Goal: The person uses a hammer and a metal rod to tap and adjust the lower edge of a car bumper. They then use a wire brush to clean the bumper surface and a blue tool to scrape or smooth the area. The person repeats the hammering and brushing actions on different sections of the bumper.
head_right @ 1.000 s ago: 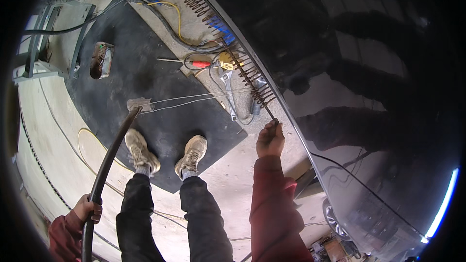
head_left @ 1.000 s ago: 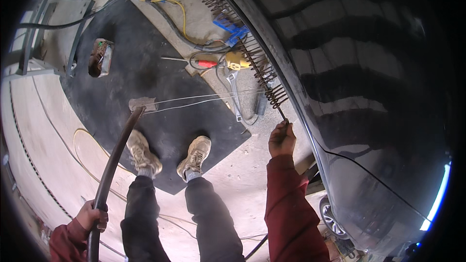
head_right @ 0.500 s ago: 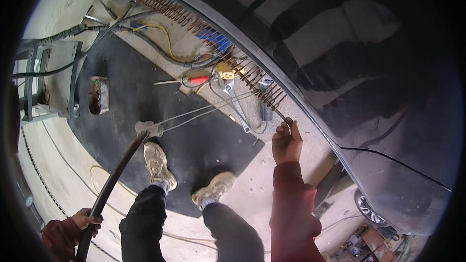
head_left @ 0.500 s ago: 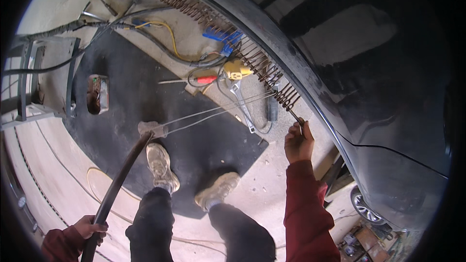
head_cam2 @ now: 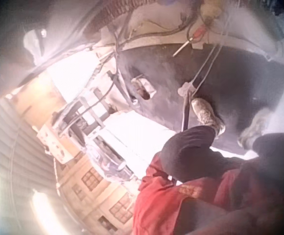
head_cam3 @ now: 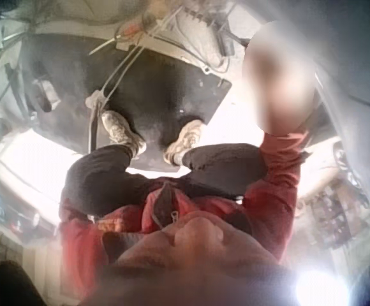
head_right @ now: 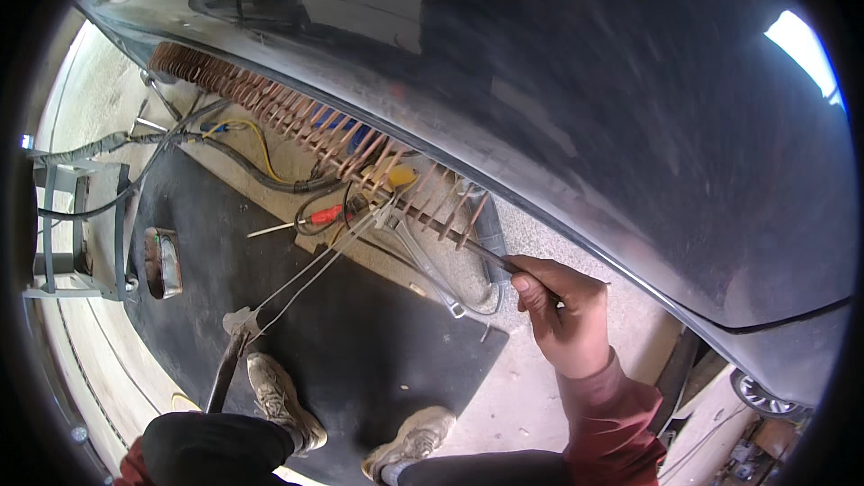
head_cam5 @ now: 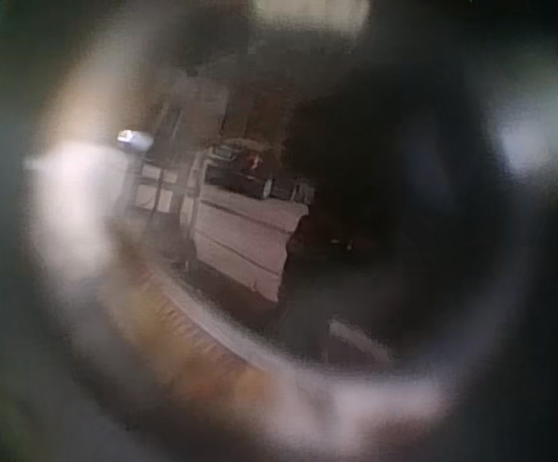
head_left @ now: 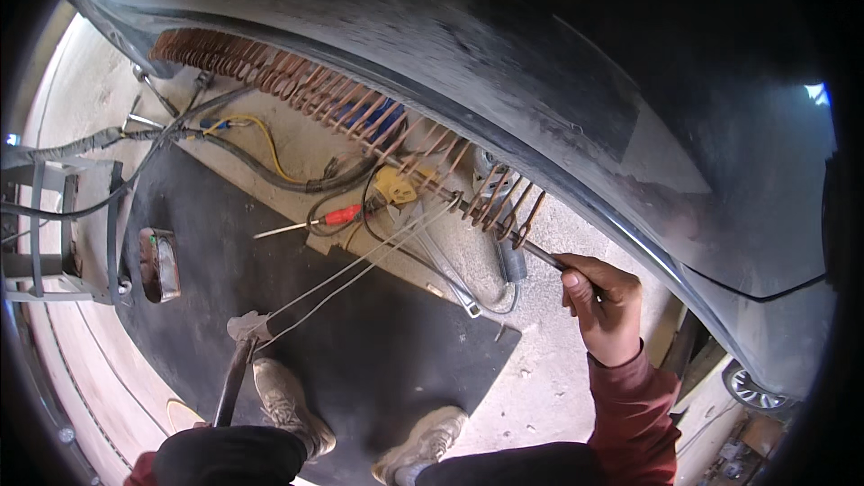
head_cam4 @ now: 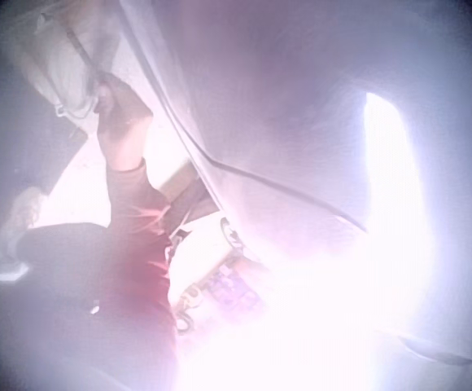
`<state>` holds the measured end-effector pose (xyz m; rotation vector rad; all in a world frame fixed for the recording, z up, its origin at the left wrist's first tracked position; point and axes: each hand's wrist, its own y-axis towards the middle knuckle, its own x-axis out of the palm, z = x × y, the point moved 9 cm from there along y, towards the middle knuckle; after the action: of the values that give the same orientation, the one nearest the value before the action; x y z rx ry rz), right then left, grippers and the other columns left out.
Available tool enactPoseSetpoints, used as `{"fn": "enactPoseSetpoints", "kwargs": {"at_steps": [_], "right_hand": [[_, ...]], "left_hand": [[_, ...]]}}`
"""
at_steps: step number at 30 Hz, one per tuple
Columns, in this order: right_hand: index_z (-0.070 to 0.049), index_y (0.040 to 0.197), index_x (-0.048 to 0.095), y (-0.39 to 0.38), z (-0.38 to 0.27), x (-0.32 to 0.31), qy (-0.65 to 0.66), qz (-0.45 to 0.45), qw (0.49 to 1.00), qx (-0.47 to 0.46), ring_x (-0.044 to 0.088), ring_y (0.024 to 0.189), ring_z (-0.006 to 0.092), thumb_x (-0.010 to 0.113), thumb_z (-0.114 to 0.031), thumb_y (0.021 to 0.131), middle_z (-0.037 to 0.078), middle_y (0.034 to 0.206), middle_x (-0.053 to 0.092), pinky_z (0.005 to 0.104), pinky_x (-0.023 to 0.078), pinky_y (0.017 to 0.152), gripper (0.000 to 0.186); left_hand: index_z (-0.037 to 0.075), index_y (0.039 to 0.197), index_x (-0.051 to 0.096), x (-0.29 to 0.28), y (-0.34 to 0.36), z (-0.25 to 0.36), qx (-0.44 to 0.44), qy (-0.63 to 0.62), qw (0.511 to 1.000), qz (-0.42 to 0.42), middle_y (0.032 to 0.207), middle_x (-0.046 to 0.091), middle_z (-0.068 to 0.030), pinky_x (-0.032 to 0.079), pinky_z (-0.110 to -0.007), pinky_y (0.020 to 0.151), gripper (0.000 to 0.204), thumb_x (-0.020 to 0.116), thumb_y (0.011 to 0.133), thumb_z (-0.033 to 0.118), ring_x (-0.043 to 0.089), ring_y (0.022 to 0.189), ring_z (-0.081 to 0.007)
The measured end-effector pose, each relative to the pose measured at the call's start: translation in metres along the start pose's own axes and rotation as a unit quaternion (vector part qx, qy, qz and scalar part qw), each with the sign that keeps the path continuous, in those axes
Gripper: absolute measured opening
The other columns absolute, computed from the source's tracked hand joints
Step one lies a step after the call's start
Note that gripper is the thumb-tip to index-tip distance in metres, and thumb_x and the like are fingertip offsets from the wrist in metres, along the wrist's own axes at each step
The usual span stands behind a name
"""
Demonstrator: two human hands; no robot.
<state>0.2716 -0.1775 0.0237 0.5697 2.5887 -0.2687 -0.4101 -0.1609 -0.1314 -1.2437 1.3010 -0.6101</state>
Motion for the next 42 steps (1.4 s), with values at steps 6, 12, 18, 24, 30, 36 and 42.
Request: {"fn": "enactPoseSetpoints", "kwargs": {"at_steps": [6,12,18,24,30,36,42], "right_hand": [[0.002,0.097,0.069,-0.010,-0.008,-0.011,-0.113,0.024,0.990,-0.087,0.059,0.058,0.0187,0.068,-0.009,0.088,0.014,0.069,0.063,0.0281,0.046,0.055,0.014],[0.003,0.098,0.069,-0.012,-0.008,-0.014,-0.100,0.044,0.988,-0.106,0.058,0.059,0.0187,0.068,-0.009,0.089,0.013,0.071,0.064,0.0280,0.046,0.056,0.015],[0.004,0.099,0.068,-0.017,-0.004,-0.012,-0.091,0.030,0.994,-0.053,0.057,0.060,0.0180,0.066,-0.010,0.090,0.013,0.072,0.063,0.0279,0.046,0.059,0.016],[0.001,0.095,0.065,-0.017,-0.044,-0.002,-0.266,0.039,0.951,-0.152,0.061,0.068,0.0270,0.065,-0.001,0.083,0.014,0.078,0.064,0.0354,0.049,0.064,0.013],[0.000,0.098,0.061,-0.004,-0.075,0.044,-0.389,0.059,0.888,-0.238,0.062,0.073,0.0301,0.059,-0.006,0.083,0.014,0.077,0.061,0.0373,0.051,0.065,0.015],[-0.002,0.090,0.060,0.007,-0.061,0.047,-0.328,0.074,0.913,-0.232,0.061,0.069,0.0349,0.063,-0.009,0.087,0.016,0.079,0.061,0.0406,0.049,0.060,0.007],[-0.004,0.083,0.059,0.006,-0.061,0.044,-0.357,0.091,0.898,-0.239,0.060,0.060,0.0350,0.065,-0.015,0.088,0.015,0.070,0.060,0.0405,0.047,0.054,0.014]], "left_hand": [[0.003,0.077,0.063,0.026,0.028,-0.009,0.004,-0.091,0.996,0.010,0.066,0.059,-0.0034,0.043,-0.029,0.054,0.017,0.071,0.076,0.018,0.055,0.056,-0.0125],[0.003,0.074,0.062,0.038,0.053,-0.033,0.007,-0.224,0.975,-0.012,0.063,0.059,-0.0033,0.043,-0.029,0.052,0.016,0.071,0.072,0.016,0.054,0.054,-0.0124],[0.002,0.070,0.061,0.049,0.070,-0.036,0.051,-0.318,0.947,-0.003,0.061,0.058,-0.0033,0.043,-0.029,0.050,0.016,0.071,0.069,0.015,0.053,0.052,-0.0123],[0.001,0.069,0.060,0.052,0.064,-0.006,0.134,-0.302,0.937,0.116,0.059,0.058,-0.0023,0.042,-0.029,0.048,0.011,0.066,0.065,0.009,0.053,0.051,-0.0117],[-0.002,0.076,0.062,0.051,0.078,0.030,0.242,-0.342,0.884,0.207,0.063,0.060,-0.0012,0.043,-0.028,0.051,0.012,0.062,0.068,0.006,0.054,0.056,-0.0095],[-0.003,0.079,0.063,0.050,0.073,0.032,0.238,-0.344,0.882,0.216,0.064,0.060,-0.0005,0.042,-0.026,0.052,0.012,0.061,0.069,0.005,0.053,0.058,-0.0074],[-0.003,0.078,0.063,0.053,0.074,0.037,0.272,-0.375,0.858,0.222,0.063,0.059,-0.0009,0.041,-0.027,0.050,0.010,0.061,0.071,0.005,0.052,0.055,-0.0080]]}}
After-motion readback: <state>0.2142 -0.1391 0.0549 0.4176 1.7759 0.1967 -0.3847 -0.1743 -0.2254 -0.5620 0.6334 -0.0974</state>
